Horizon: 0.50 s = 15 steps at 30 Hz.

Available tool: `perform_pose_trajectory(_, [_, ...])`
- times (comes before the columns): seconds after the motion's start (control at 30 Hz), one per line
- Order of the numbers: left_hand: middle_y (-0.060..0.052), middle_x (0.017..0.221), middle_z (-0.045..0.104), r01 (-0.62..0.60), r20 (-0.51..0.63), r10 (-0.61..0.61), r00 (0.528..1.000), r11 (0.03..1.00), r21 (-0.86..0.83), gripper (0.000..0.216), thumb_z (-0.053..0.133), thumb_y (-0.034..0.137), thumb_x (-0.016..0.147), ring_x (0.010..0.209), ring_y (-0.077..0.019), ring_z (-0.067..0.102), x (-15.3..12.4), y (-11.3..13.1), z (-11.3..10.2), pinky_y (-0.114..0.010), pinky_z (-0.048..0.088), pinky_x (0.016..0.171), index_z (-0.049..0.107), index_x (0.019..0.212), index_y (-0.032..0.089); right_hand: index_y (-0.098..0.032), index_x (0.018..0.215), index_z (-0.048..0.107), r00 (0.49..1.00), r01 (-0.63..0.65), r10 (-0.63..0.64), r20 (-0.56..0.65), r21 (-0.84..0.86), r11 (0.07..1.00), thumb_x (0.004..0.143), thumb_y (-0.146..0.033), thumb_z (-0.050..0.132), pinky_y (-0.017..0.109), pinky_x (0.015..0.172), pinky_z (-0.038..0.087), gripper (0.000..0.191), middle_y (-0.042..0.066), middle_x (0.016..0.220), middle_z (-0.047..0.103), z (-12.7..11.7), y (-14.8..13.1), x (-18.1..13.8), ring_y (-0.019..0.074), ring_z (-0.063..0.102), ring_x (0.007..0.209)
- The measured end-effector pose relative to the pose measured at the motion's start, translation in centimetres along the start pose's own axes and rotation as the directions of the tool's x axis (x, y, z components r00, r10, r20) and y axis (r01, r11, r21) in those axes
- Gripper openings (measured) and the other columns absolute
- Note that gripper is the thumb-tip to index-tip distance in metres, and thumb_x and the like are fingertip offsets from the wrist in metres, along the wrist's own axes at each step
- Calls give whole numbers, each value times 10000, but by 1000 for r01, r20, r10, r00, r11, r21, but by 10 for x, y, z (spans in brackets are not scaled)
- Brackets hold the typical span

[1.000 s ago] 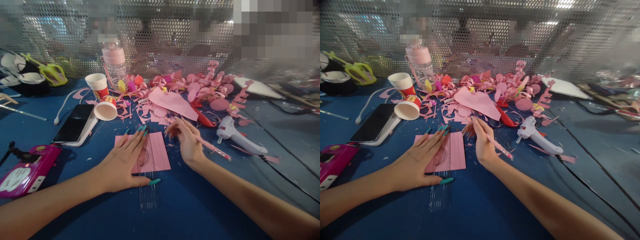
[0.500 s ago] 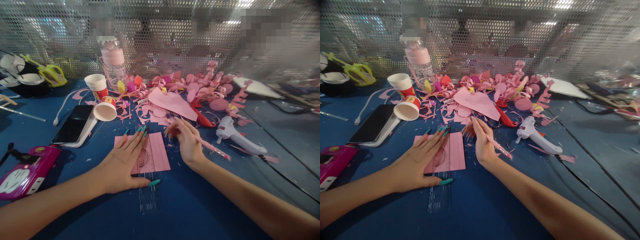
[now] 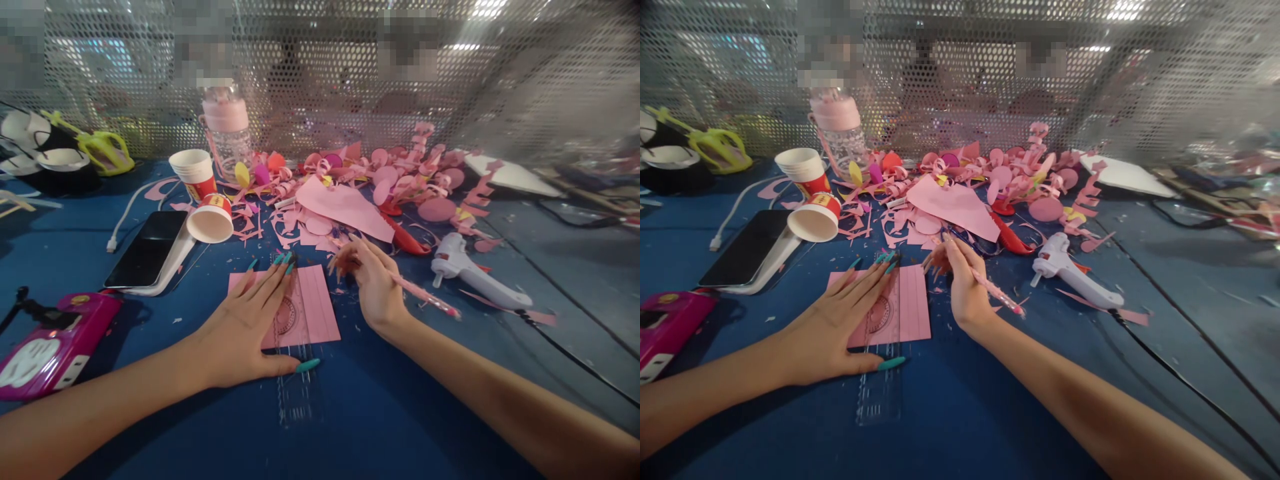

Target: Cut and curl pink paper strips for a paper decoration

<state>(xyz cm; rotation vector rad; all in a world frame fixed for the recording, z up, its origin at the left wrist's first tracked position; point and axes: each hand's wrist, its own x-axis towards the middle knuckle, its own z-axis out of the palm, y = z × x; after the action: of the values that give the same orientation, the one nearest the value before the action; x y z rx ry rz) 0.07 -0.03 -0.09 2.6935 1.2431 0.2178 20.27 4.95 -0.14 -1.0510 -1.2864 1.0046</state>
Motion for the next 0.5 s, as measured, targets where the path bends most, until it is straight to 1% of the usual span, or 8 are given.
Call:
perform_pose_trajectory(0.2, [-135, 1479, 68, 6, 18, -6, 1000, 1000, -1, 1016, 381, 729, 697, 1340, -308, 141, 0, 1, -1, -513, 120, 1070, -111, 1400, 186, -185, 639, 547, 1000, -6, 5, 15, 61, 998, 843, -356, 429, 237, 500, 397, 291, 9, 623, 564, 0, -1, 0, 108, 506, 536])
perform_pose_trajectory(0.5, [-140, 1478, 77, -2, 11, 2, 1000, 1000, 3, 1011, 380, 725, 702, 1341, -304, 141, 1, 0, -2, -511, 103, 1078, -113, 1400, 185, -185, 650, 554, 1000, -14, 14, 2, 77, 997, 838, -346, 440, 242, 504, 392, 273, 7, 634, 573, -1, 2, 0, 111, 518, 553])
